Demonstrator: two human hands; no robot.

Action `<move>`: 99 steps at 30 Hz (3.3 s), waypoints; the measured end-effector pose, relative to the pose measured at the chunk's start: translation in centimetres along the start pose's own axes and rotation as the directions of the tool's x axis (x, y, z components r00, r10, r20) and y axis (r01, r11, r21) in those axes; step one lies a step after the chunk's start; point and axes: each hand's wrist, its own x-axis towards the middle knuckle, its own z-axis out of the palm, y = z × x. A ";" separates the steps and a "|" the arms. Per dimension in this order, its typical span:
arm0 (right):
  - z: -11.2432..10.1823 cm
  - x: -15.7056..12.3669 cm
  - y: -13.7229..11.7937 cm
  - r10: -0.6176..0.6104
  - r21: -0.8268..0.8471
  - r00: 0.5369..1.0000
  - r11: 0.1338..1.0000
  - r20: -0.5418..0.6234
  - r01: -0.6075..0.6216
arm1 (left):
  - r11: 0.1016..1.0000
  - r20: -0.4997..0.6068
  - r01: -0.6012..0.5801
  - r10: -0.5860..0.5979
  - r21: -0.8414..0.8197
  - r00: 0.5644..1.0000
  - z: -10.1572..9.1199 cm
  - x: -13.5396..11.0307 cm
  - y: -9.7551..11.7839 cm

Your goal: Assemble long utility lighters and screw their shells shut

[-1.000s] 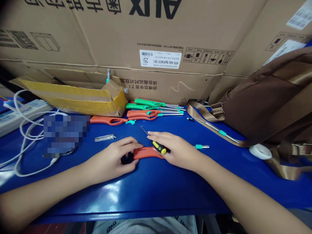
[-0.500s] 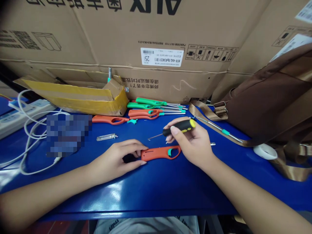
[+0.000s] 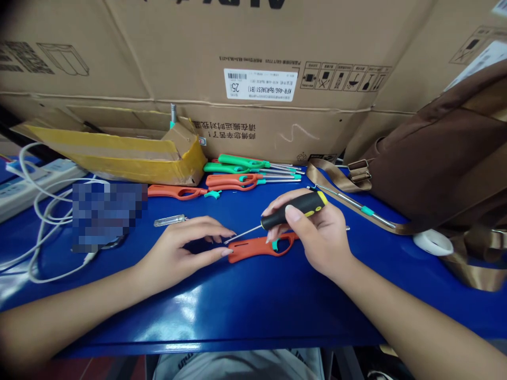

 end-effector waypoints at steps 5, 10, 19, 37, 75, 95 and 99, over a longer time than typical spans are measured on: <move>0.1 -0.1 -0.3 0.028 -0.022 1.000 0.999 0.014 -0.028 | 0.998 -0.001 -0.034 0.034 -0.052 0.999 -0.1 0.1 0.0; 0.0 -0.2 -0.2 0.027 -0.032 0.999 0.999 0.022 -0.026 | 0.999 0.013 -0.040 0.040 -0.008 0.999 -0.2 0.2 0.1; 0.1 -0.2 -0.1 0.023 -0.046 1.000 0.999 0.005 -0.023 | 0.998 0.023 -0.048 0.047 0.028 0.999 -0.2 0.1 -0.2; 0.1 -0.2 -0.1 0.018 -0.054 1.000 0.998 0.007 -0.018 | 0.998 0.043 -0.029 0.027 0.046 0.999 -0.2 -0.1 -0.3; -0.5 -0.4 -0.2 -0.143 -0.327 0.973 0.924 0.183 0.198 | 0.976 0.300 -0.023 -0.044 0.217 0.953 0.2 -0.4 -1.2; -0.3 -0.2 -0.3 -0.177 -0.360 0.964 0.902 0.198 0.239 | 0.975 0.298 -0.036 -0.032 0.218 0.954 0.2 -0.3 -1.0; -0.2 -0.1 -0.3 -0.212 -0.380 0.955 0.882 0.208 0.279 | 0.975 0.299 -0.035 -0.033 0.220 0.954 0.2 -0.3 -1.1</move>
